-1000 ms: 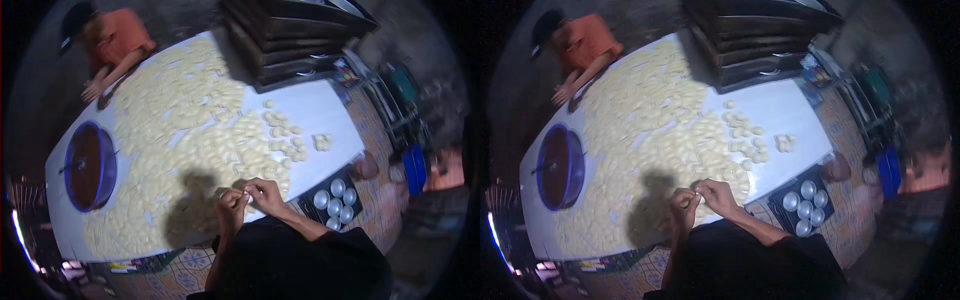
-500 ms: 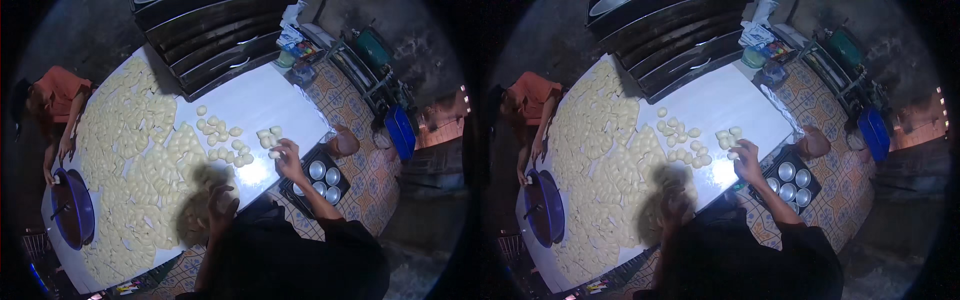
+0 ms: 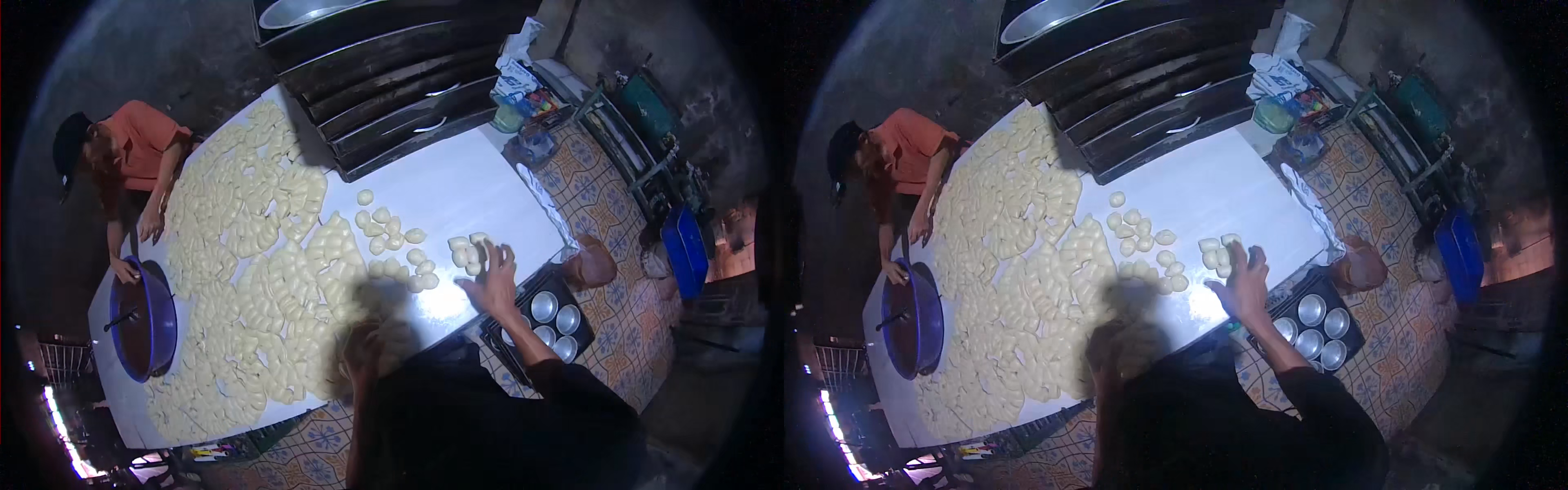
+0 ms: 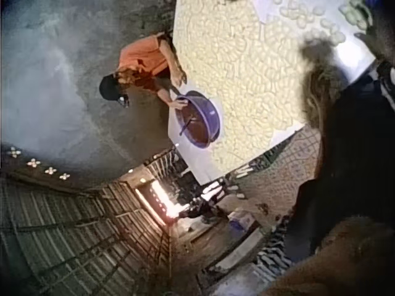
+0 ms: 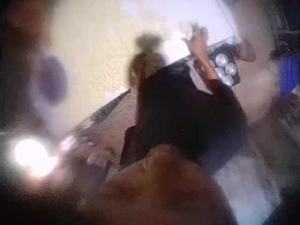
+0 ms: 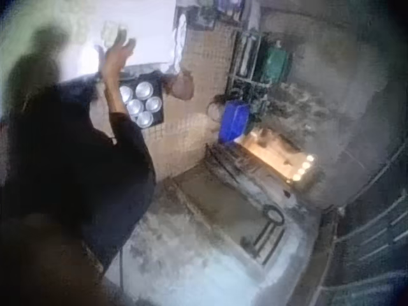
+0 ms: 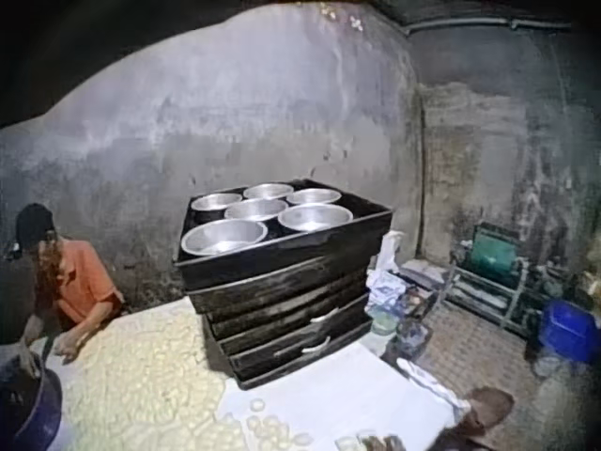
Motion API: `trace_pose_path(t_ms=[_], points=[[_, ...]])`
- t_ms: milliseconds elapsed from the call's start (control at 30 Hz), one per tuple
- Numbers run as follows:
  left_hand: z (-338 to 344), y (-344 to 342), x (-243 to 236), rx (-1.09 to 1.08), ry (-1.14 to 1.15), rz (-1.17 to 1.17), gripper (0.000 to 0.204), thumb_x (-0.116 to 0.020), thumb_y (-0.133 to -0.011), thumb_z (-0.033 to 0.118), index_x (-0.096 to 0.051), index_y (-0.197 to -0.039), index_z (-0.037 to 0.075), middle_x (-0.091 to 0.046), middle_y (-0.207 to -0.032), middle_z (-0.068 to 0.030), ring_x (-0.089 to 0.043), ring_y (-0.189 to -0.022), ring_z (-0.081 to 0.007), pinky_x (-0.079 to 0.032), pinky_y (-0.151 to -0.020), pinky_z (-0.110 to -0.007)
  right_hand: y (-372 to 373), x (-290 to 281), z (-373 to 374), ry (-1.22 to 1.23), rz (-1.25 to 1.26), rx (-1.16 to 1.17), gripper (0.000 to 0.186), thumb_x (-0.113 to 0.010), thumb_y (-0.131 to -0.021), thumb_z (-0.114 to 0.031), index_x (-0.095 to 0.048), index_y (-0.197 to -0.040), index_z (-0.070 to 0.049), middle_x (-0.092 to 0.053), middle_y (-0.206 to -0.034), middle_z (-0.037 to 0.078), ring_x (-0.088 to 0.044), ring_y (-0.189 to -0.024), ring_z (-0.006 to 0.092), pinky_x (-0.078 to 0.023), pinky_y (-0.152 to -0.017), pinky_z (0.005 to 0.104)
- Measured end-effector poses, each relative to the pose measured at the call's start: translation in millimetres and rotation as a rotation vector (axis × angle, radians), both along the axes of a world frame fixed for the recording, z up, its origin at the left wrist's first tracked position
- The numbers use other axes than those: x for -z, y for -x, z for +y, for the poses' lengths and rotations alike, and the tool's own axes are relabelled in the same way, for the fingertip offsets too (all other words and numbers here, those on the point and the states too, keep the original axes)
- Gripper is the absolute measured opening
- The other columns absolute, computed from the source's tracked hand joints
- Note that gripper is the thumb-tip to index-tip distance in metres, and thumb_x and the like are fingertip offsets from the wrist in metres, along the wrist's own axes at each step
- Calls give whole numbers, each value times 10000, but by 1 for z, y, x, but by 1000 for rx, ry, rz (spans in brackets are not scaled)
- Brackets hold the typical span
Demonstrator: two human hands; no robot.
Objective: The person makes filled pastries by dipping pieces of dough into chocolate filling from a bowl, folding and shaping the dough around the filling by hand, and placing the shaped dough balls onto the table.
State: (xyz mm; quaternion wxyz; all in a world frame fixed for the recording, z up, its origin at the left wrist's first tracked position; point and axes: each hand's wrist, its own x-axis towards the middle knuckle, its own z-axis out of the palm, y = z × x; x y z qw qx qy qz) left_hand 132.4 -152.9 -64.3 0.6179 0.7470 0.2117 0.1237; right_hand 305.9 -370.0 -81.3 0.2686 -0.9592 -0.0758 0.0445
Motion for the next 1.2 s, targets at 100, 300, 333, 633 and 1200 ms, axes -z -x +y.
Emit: trace_pose_path(t_ms=[100,300,333,633,1200], points=[[9,8,8,64,-183,32,221,-573,-812,144,-632,-951,-18,-608,-985,-118,-574,-975,-251,-432,-882,-330,-13,-1,14,38,-209,-56,896,-779,-655,-386,-326,-1361,-70,-309,-1324,317,-345,-1184,474,-360,-954,525],[7,4,-17,47,-79,-68,207,-548,-834,134,-645,-948,-10,-628,-944,-96,-593,-897,-240,-456,-813,-315,-19,5,20,92,-209,-54,799,-720,-703,-429,-393,-1358,-109,-250,-1353,357,-322,-1188,494,-333,-962,518],[8,6,-17,-29,-30,-55,197,-547,-834,121,-643,-945,-11,-632,-922,-94,-597,-873,-234,-463,-786,-313,-19,6,25,93,-210,-59,799,-720,-703,-429,-393,-1358,-109,-250,-1353,357,-322,-1188,494,-333,-962,518],[29,22,0,-108,-192,112,143,-561,-830,75,-636,-925,-1,-642,-896,-75,-590,-854,-152,-467,-764,-288,10,-4,44,-157,-422,-146,518,-662,-751,-192,-511,-1232,-71,-453,-1202,289,-417,-1122,434,-350,-904,510],[3,1,-61,91,56,-250,591,-587,-826,22,-371,-1376,17,-491,-1321,-174,-507,-1184,-224,-414,-964,-293,74,-71,90,-1329,558,-351,197,-630,-785,62,-584,-963,-10,-465,-1257,133,-481,-1141,199,-420,-947,343]])
